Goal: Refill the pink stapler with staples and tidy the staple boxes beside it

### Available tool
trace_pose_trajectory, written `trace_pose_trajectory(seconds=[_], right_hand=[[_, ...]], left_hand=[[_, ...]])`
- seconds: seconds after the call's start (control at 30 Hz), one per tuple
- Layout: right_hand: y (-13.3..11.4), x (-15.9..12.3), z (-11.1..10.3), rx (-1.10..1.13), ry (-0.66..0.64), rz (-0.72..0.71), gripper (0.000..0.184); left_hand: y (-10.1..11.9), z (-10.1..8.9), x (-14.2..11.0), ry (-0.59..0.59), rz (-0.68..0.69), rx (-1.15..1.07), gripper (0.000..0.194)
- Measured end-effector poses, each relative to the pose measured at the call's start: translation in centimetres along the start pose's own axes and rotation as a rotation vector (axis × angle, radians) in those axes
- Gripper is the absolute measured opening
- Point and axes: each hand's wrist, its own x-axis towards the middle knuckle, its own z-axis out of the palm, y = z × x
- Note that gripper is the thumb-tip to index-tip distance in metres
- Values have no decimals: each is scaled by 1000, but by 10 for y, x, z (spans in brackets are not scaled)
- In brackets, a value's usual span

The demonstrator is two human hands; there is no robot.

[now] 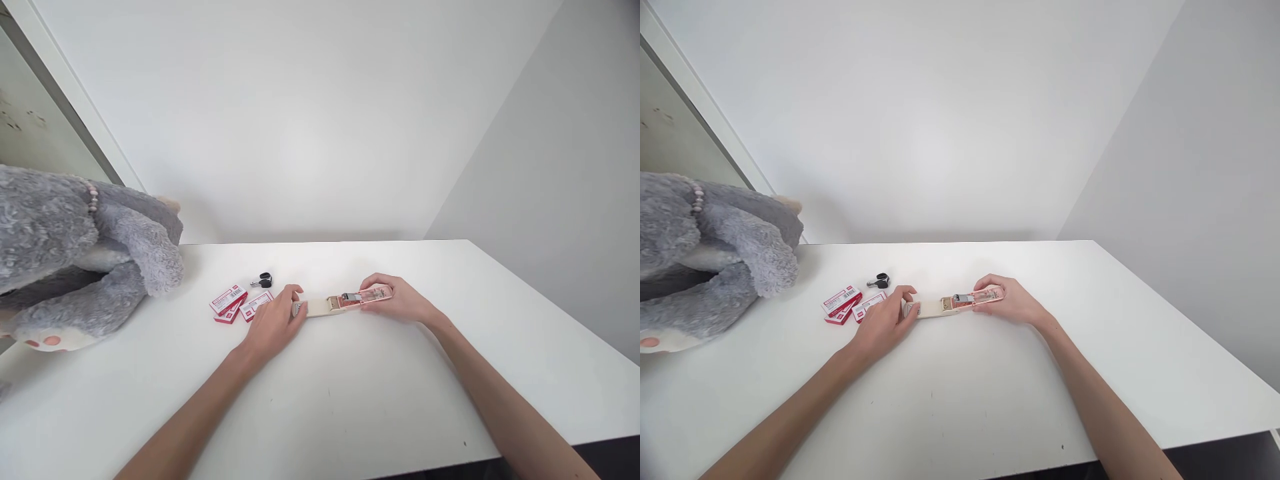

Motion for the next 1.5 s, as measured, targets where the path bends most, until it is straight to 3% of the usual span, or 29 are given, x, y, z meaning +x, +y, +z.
trace_pose_trajectory(seconds=[0.23,0.4,0.8,1.3,1.5], right_hand=[[5,4,3,90,104,-64,46],[5,4,6,150,148,-82,43],[4,7,16,310,161,-148,40],[-4,4,20,204,241,-105,30],[-3,3,21,192,218,-142,43]], left_hand=[[2,0,-2,-22,36,19,32],[4,-3,-4,-50,75,56,33],[3,0,-3,-40,106,69,34],[2,2,-3,-32,144,62,34],[3,2,-3,-32,152,55,33]])
